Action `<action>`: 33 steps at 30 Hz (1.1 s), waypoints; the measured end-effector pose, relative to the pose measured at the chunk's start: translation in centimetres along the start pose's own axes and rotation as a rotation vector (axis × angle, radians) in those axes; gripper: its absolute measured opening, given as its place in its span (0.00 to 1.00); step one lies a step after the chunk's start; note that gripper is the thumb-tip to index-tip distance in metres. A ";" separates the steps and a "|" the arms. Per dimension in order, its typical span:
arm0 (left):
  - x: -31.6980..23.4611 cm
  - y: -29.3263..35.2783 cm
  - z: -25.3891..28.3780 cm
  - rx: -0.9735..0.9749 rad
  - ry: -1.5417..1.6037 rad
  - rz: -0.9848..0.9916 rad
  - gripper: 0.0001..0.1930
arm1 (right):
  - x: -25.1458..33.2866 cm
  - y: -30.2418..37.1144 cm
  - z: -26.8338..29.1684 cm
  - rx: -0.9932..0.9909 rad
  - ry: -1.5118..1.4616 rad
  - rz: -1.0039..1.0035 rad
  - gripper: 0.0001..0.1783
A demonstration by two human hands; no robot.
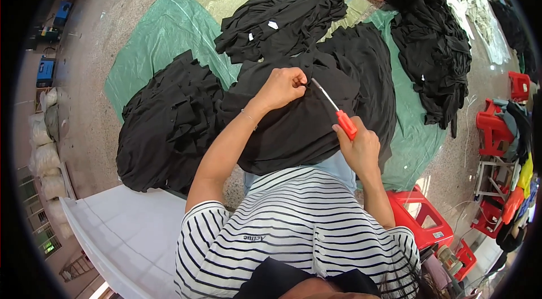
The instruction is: The person trims loose threads from black garments one by one using a thread clipper and stacks the finished garments into a pile.
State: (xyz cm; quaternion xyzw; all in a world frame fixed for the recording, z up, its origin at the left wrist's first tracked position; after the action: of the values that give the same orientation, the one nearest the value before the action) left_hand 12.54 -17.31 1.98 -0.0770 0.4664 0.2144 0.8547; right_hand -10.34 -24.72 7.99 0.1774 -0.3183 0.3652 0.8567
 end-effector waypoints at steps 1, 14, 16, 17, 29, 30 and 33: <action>-0.2 -0.5 0.4 0.052 0.018 0.002 0.09 | -0.1 -0.1 0.3 -0.025 -0.004 -0.011 0.18; 2.6 -6.3 0.3 0.287 -0.175 0.135 0.13 | 0.2 -2.3 1.6 -0.001 0.026 -0.093 0.18; 2.6 -6.1 0.2 0.224 -0.125 0.135 0.11 | 0.2 -2.6 1.5 -0.010 0.034 -0.060 0.17; 2.6 -6.0 0.2 0.161 -0.076 0.134 0.09 | 0.3 -2.8 1.5 -0.019 0.043 -0.026 0.17; 4.6 -5.3 0.3 0.023 0.240 0.112 0.09 | 0.7 -3.3 0.8 0.010 0.063 0.000 0.18; 4.7 -5.3 0.3 0.023 0.240 0.113 0.09 | 0.7 -3.4 0.8 0.011 0.063 0.000 0.18; 4.7 -5.4 0.3 0.010 0.197 0.105 0.09 | 0.9 -3.5 0.7 0.025 0.067 0.002 0.17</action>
State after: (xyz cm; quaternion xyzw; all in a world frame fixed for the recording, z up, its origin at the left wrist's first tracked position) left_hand 17.36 -20.65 -2.15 -0.0688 0.5528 0.2477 0.7927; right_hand -7.53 -26.98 8.84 0.1755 -0.2851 0.3757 0.8642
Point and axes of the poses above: each hand's wrist, its own y-axis away from the middle knuckle, its own z-axis out of the back of the hand, x = y × z, the point moved 3 cm from there along -y, towards the middle knuckle, and after that the axes turned 8 degrees about -y, right-handed, at the moved point
